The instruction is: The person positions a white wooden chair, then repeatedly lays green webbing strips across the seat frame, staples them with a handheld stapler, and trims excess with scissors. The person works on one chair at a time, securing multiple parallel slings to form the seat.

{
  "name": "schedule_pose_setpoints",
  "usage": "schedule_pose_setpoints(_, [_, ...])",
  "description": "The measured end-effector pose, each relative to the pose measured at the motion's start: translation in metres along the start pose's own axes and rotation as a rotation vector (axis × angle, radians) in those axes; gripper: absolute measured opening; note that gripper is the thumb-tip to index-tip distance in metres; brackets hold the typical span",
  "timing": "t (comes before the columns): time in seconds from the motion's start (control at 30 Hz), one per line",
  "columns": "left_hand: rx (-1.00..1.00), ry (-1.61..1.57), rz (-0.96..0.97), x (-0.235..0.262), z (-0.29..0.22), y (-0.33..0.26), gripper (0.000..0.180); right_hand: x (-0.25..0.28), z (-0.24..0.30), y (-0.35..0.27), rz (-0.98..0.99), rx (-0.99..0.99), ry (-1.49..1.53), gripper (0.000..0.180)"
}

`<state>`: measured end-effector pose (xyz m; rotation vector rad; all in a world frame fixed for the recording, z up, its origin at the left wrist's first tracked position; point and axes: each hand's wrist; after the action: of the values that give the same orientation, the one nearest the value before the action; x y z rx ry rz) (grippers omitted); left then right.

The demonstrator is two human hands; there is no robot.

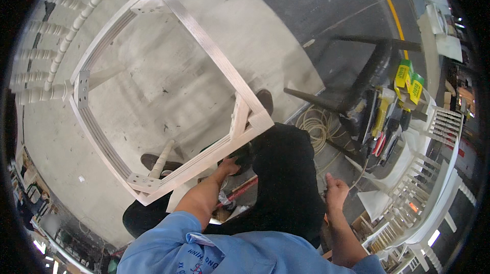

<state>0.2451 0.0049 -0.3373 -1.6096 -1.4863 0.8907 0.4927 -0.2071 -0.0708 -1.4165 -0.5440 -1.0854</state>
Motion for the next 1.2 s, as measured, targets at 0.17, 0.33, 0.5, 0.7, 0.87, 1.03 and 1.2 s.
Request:
schedule_pose_setpoints(0.17, [0.035,-0.231,-0.104,0.008,-0.001,-0.019,0.046,0.007,-0.006,0.005,0.202,-0.046,0.087,0.041])
schedule_pose_setpoints(0.33, [0.097,-0.425,-0.324,0.022,-0.001,-0.074,0.033,-0.003,-0.021,0.007,0.007,0.443,0.192,0.033])
schedule_pose_setpoints(0.5, [0.056,-0.017,-0.148,0.017,0.0,-0.076,0.039,-0.006,-0.021,0.001,-0.081,0.559,0.3,0.024])
schedule_pose_setpoints(0.7, [0.176,-0.063,0.017,-0.017,-0.01,-0.04,0.065,0.008,-0.003,-0.022,0.107,0.476,0.308,0.021])
schedule_pose_setpoints(0.87, [0.194,-0.007,0.123,0.001,-0.038,-0.019,0.069,0.008,0.012,-0.022,0.109,0.449,0.197,0.019])
schedule_pose_setpoints(1.03, [-0.035,0.0,0.014,0.007,-0.039,-0.046,0.045,0.002,0.004,-0.014,0.054,0.6,0.097,0.02])
schedule_pose_setpoints(1.2, [-0.039,-0.33,-0.38,0.016,-0.039,-0.096,0.037,0.003,0.018,-0.027,-0.01,0.527,0.109,0.019])
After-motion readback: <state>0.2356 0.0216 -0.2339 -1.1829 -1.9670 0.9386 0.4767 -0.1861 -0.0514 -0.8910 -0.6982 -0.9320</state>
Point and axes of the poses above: each hand's wrist, its own y-axis towards the middle knuckle, its own x-axis out of the back of the hand, z = x × y, and after that the axes turned 12 degrees about -y, right-handed
